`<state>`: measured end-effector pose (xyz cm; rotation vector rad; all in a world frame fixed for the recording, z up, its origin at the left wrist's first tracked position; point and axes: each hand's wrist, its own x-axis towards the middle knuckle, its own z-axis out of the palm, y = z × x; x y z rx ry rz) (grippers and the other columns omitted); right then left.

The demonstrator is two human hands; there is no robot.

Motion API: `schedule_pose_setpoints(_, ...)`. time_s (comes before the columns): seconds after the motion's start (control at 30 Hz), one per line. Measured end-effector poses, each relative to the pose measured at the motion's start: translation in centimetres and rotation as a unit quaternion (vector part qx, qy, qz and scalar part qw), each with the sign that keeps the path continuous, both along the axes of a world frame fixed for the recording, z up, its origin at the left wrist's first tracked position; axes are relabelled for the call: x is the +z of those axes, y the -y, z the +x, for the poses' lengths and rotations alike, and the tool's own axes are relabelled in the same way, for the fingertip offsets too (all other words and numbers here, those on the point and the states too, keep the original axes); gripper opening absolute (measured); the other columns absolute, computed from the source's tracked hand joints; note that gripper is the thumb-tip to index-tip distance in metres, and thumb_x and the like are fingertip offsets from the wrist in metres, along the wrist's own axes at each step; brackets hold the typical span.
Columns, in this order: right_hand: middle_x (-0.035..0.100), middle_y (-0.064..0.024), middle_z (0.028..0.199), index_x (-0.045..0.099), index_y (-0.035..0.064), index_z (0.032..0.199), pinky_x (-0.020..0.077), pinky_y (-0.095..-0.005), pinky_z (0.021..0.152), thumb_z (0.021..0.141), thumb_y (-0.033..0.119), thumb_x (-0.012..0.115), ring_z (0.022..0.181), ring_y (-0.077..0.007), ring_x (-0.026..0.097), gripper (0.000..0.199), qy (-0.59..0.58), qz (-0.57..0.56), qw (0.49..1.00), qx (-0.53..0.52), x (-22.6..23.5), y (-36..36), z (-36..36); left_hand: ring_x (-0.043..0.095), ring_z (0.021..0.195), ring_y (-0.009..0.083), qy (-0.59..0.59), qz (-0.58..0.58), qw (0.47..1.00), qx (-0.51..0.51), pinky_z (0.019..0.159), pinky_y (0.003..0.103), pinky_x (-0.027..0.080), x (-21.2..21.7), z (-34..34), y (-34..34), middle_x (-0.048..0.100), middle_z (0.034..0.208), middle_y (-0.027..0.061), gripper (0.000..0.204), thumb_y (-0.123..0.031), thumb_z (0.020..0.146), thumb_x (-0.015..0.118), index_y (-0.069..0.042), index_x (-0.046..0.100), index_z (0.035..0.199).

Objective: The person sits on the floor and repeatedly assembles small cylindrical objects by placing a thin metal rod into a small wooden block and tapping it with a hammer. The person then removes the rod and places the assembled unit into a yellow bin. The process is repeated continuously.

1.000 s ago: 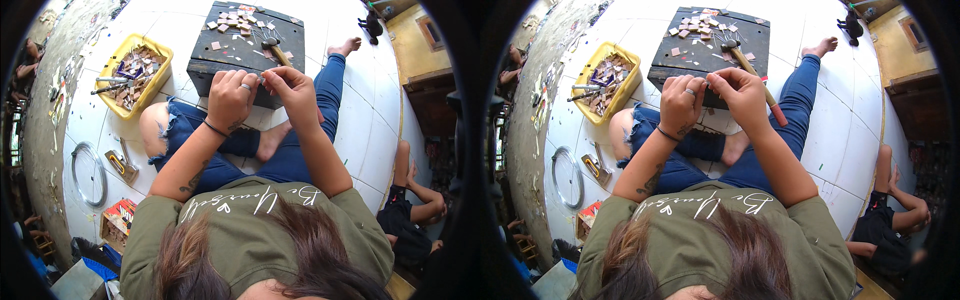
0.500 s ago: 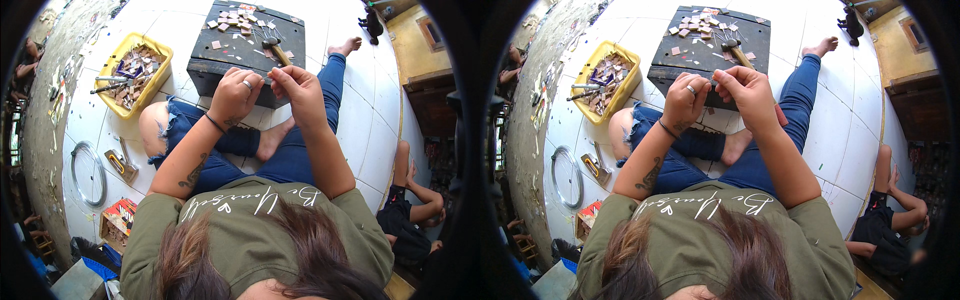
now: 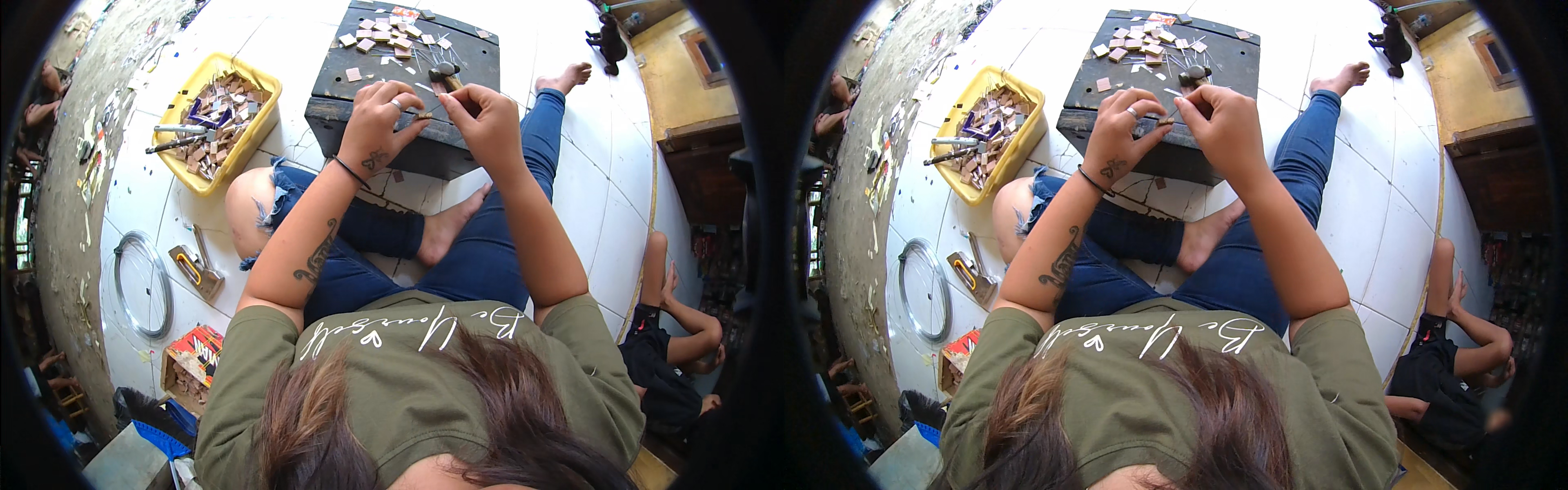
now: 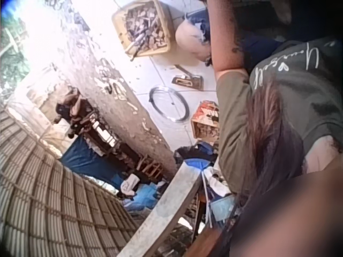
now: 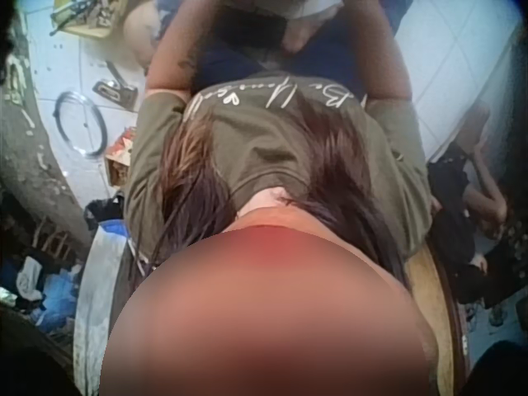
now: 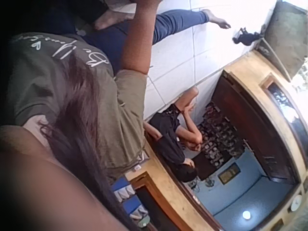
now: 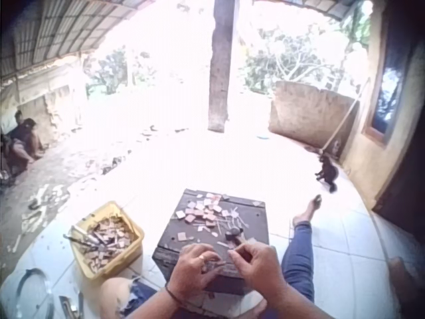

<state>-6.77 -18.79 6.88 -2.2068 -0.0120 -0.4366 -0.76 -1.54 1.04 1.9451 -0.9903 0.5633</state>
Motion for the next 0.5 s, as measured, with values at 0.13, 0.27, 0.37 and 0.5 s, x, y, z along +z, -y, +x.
schedule_pose_setpoints(0.13,0.068,-0.0167,0.074,0.071,-0.0008,0.082,0.0507,-0.0338,0.061,0.083,0.019,0.071,0.065,-0.0264,0.067,0.019,0.021,-0.049,0.998,0.043,-0.1,-0.3,1.6,0.061,0.092,0.0222,-0.022,0.038,0.999,-0.004,0.094,0.039,0.041,-0.7,0.7,-0.6,0.068,0.086,0.0003,0.016,-0.022,0.078,0.076,-0.01,0.069,0.086)
schedule_pose_setpoints(0.27,0.068,-0.0167,0.078,0.071,0.0014,0.083,0.052,-0.0383,0.066,0.082,0.021,0.069,0.069,-0.0315,0.067,0.019,0.02,-0.13,0.987,0.094,0.2,-0.6,2.7,0.061,0.094,0.0226,-0.057,0.046,0.997,-0.012,0.091,0.037,0.043,-0.9,1.2,-0.7,0.068,0.085,0.0011,0.014,-0.021,0.078,0.076,-0.009,0.07,0.083)
schedule_pose_setpoints(0.37,0.068,-0.0159,0.076,0.072,0.0031,0.084,0.0521,-0.0399,0.067,0.082,0.021,0.068,0.07,-0.0324,0.067,0.019,0.04,-0.178,0.977,0.108,0.4,-0.9,3.4,0.061,0.094,0.0246,-0.062,0.007,0.998,-0.013,0.088,0.038,0.045,-0.5,1.2,-0.4,0.068,0.085,0.0043,0.013,-0.019,0.08,0.074,-0.007,0.07,0.082)
schedule_pose_setpoints(0.5,0.067,-0.0152,0.081,0.071,0.0021,0.087,0.0518,-0.0394,0.072,0.084,0.027,0.068,0.078,-0.0315,0.067,0.025,0.031,-0.176,0.979,0.1,0.2,-0.7,3.5,0.064,0.086,0.0285,-0.149,-0.029,0.988,-0.026,0.08,0.038,0.049,0.1,1.0,-0.1,0.067,0.085,0.0098,0.014,-0.017,0.083,0.072,-0.004,0.069,0.083)
